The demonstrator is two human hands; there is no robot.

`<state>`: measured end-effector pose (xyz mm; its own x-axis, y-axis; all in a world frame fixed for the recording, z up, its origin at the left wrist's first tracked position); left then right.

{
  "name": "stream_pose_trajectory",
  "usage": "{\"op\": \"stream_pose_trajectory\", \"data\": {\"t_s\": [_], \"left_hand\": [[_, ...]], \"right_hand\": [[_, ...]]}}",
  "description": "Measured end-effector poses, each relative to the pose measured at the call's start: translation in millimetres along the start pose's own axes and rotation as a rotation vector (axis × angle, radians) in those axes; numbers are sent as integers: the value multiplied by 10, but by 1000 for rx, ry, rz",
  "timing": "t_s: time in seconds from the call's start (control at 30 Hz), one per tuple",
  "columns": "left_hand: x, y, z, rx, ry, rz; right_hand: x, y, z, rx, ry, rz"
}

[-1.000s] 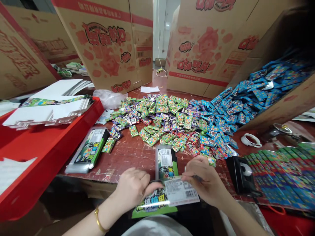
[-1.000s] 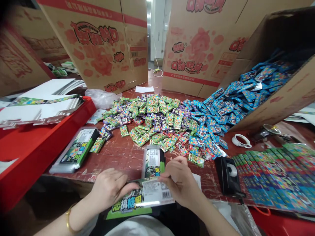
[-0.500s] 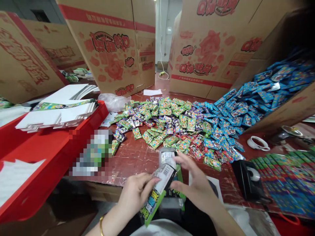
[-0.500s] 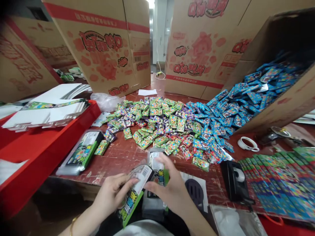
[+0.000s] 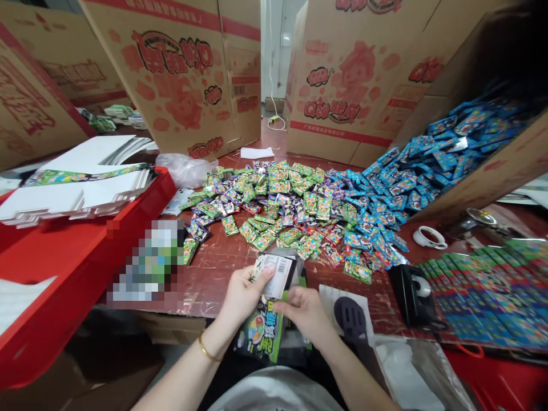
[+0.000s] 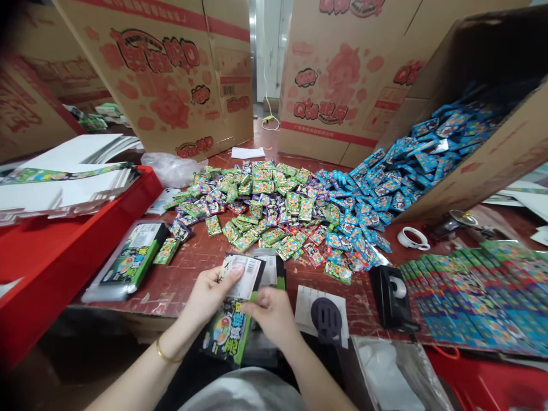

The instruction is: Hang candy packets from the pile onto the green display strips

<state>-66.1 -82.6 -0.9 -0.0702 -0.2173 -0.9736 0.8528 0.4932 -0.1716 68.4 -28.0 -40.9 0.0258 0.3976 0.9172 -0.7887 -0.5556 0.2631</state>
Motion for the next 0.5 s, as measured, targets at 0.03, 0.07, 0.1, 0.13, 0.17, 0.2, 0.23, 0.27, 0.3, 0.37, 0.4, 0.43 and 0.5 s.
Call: {"op": "stream_pose_trajectory", "data": {"t_s": [0.03, 0.07, 0.1, 0.13, 0.17, 0.2, 0.23, 0.27, 0.3, 0.37, 0.4, 0.43, 0.5], "left_hand": [[-9, -21, -21, -12, -7, 4], [-22, -50, -41, -25, -12, 5], [-36, -83, -59, -34, -17, 3], [-48, -116, -75, -43, -19, -4], [-55, -146, -87, -52, -19, -13], [-54, -166, -92, -64, -18, -24], [-44, -172, -89, -78, -12, -39], [-23, -161, -76, -95, -2, -65], [6, -131, -52, -116, 15, -101], [78, -33, 23, -187, 75, -182], [113, 22, 67, -245, 115, -215], [141, 72, 109, -307, 153, -239], [173, 137, 167, -408, 197, -264]], "right_hand": [[-121, 30, 49, 11, 29, -9], [-231, 60, 98, 34, 59, -29], [-322, 87, 141, 67, 96, -56], [-386, 110, 172, 103, 125, -82], [-419, 124, 187, 132, 126, -103], [-421, 131, 184, 138, 89, -115], [-396, 130, 167, 113, 12, -110], [-350, 127, 140, 62, -89, -87], [-292, 125, 111, -7, -199, -51], [-170, 145, 60, -148, -363, 51], [-116, 168, 44, -191, -402, 109], [-67, 196, 33, -208, -421, 154], [14, 245, 26, -180, -427, 180]]}}
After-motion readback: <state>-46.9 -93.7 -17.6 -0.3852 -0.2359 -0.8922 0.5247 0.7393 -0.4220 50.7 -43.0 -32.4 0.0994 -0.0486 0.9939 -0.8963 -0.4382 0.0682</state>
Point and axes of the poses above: each hand's wrist, its own z-axis away from the middle knuckle, its own y-axis out of the palm, x = y × z, the point moved 1 cm from there along -z, towards the middle knuckle, and after that the axes turned 11 degrees about -z, right-handed, at the moved point
